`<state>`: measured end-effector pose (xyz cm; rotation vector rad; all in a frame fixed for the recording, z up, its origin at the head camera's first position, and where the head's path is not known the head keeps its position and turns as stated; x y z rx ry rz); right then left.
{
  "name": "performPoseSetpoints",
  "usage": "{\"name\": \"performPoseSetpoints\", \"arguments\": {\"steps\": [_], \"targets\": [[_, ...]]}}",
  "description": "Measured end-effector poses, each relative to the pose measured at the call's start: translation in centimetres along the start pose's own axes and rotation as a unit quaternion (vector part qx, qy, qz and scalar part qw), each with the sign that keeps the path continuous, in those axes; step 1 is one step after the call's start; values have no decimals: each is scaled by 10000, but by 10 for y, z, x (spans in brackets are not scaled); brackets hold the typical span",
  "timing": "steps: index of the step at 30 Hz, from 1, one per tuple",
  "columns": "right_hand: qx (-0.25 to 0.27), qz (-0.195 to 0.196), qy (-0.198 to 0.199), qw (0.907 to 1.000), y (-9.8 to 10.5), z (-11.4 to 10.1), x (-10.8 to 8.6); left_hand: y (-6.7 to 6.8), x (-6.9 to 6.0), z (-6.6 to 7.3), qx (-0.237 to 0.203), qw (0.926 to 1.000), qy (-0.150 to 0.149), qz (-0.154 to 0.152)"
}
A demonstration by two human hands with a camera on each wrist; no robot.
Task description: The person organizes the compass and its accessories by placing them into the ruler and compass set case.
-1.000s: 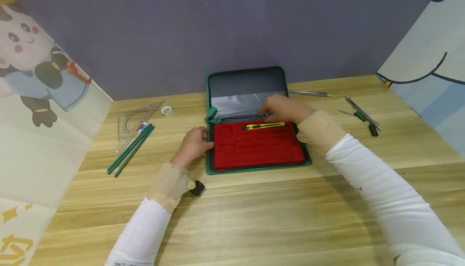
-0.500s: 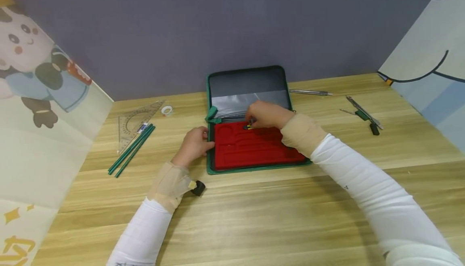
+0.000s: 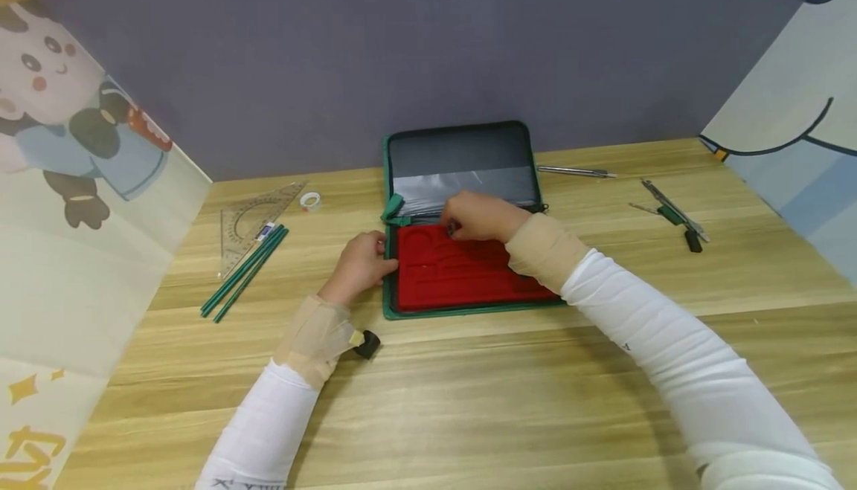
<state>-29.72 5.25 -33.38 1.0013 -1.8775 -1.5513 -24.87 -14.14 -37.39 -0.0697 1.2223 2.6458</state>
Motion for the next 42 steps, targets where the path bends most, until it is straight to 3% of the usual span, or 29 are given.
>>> {"name": "performPoseSetpoints", "arguments": {"steps": [42], "targets": [[197, -50, -231, 9995, -3, -1, 12, 0, 2, 0, 120, 9998, 129, -23]]}}
Point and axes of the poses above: each hand's wrist, its own x-axis towards the middle knuckle, its own y-axis out of the back of the hand, z = x × y, the point moved 3 cm from there along x, towards the middle knuckle
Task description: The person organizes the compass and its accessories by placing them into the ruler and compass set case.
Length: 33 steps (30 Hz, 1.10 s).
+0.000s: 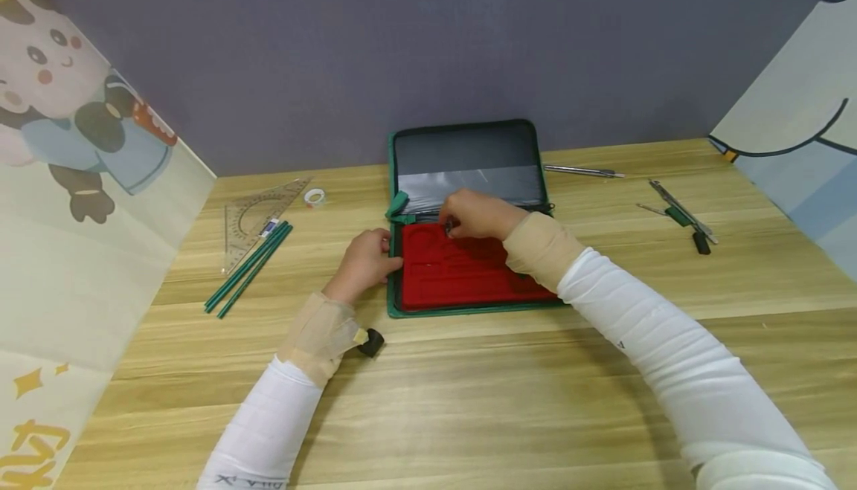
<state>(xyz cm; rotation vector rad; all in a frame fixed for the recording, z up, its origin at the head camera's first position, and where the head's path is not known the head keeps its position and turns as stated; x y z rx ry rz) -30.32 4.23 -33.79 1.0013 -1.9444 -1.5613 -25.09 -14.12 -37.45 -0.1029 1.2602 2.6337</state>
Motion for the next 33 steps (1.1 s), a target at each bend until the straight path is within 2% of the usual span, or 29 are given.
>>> {"name": "performPoseSetpoints", "arguments": {"steps": [17, 33], "targets": [[50, 52, -7, 10000, -3, 5, 1, 0, 0, 0, -27, 10000, -23, -26], [111, -70, -141, 9998, -3, 5, 2, 0, 1, -1, -58, 10000, -37, -46]]}}
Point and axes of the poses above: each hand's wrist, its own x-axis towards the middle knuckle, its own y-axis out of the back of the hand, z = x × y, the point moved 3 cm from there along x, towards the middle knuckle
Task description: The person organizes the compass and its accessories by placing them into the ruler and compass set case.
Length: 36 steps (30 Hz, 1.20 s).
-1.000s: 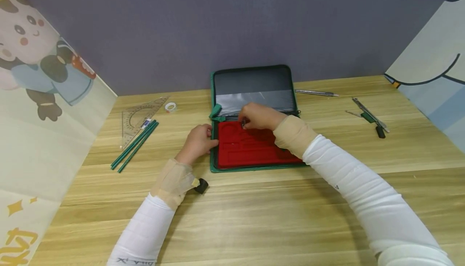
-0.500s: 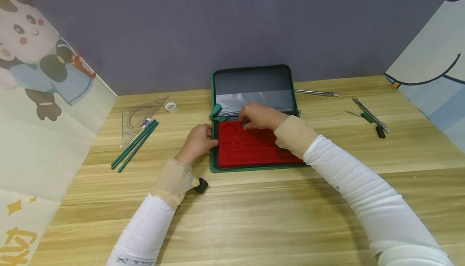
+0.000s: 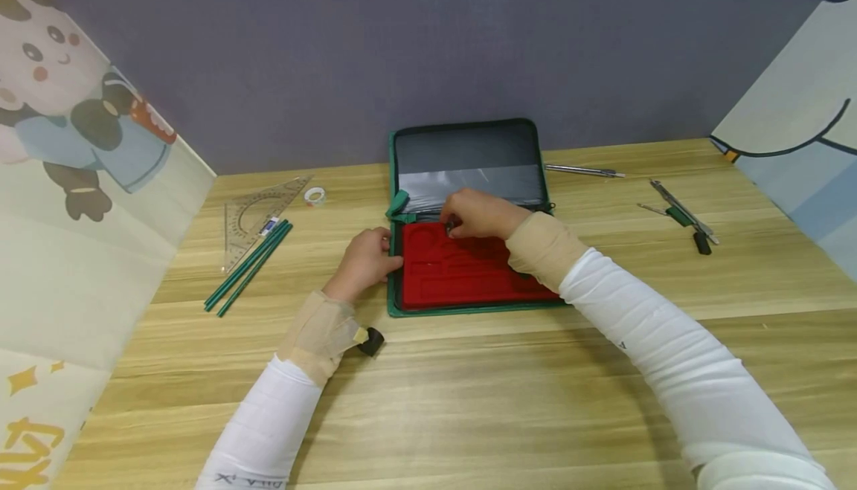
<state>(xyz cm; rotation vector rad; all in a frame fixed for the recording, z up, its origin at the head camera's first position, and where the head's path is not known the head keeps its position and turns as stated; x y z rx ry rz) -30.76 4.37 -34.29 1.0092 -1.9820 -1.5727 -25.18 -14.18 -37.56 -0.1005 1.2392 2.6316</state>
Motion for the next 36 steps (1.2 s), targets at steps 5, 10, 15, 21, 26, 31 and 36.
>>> {"name": "performPoseSetpoints", "arguments": {"steps": [5, 10, 15, 21, 26, 31, 36], "targets": [[58, 30, 0, 10000, 0, 0, 0, 0, 0, 0, 14, 10000, -45, 6], [73, 16, -39, 10000, 0, 0, 0, 0, 0, 0, 3, 10000, -76, 21], [127, 9, -10, 9999, 1, 0, -1, 0, 0, 0, 19, 10000, -76, 26], [353, 17, 39, 9994, 3, 2, -3, 0, 1, 1, 34, 10000, -43, 17], [264, 54, 67, 9996, 2, 3, -3, 0, 2, -1, 37, 10000, -13, -10], [164, 68, 40, 9998, 2, 2, -2, 0, 1, -1, 17, 10000, 16, 0], [158, 67, -8, 9999, 0, 1, -1, -1, 1, 0, 10, 10000, 25, 7]]}}
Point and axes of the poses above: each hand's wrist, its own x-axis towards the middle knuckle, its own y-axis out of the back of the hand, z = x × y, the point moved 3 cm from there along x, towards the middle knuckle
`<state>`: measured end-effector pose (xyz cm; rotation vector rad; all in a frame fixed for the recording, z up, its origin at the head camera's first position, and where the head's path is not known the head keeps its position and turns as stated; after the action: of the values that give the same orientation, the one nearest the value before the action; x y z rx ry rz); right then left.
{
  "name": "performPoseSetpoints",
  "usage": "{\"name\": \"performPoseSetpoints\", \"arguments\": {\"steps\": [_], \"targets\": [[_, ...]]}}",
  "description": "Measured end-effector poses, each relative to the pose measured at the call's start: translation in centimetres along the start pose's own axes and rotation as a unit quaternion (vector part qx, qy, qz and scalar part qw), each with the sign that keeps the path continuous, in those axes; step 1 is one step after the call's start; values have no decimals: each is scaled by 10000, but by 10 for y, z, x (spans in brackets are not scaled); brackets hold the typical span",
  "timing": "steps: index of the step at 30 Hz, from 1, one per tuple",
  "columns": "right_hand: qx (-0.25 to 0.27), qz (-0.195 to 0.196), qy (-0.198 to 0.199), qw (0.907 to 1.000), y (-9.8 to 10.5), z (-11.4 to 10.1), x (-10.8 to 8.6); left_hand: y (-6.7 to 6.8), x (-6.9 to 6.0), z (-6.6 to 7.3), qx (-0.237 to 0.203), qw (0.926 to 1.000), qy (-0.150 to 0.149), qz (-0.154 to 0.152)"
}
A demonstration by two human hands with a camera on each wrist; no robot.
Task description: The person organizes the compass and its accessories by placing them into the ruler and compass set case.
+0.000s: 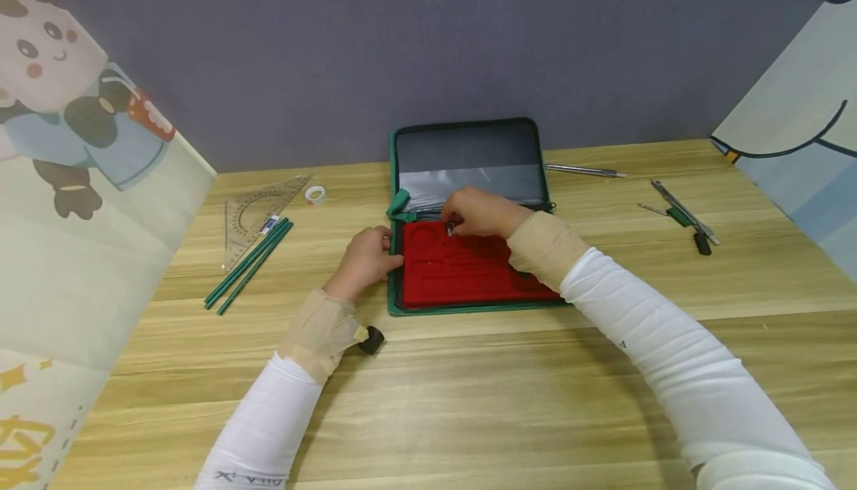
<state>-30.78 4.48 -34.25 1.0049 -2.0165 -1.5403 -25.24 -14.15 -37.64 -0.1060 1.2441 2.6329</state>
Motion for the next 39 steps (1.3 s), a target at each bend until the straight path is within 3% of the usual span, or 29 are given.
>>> {"name": "performPoseSetpoints", "arguments": {"steps": [11, 19, 28, 39], "targets": [[-65, 35, 44, 10000, 2, 2, -4, 1, 0, -3, 3, 10000, -83, 14], [-52, 254, -8, 9997, 16, 4, -21, 1, 1, -3, 53, 9999, -118, 17], [-36, 712, -126, 9974, 22, 31, -43, 1, 1, -3, 89, 9999, -121, -16], [141, 1012, -773, 9918, 19, 67, -73, 3, -1, -2, 55, 9999, -113, -36]]}}
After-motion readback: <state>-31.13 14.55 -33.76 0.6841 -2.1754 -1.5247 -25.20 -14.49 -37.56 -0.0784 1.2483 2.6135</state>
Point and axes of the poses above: each hand's wrist, its own x-axis towards the middle knuckle, its own y-axis out of the back of the hand, z = x × y, the point moved 3 cm from there along x, towards the middle knuckle
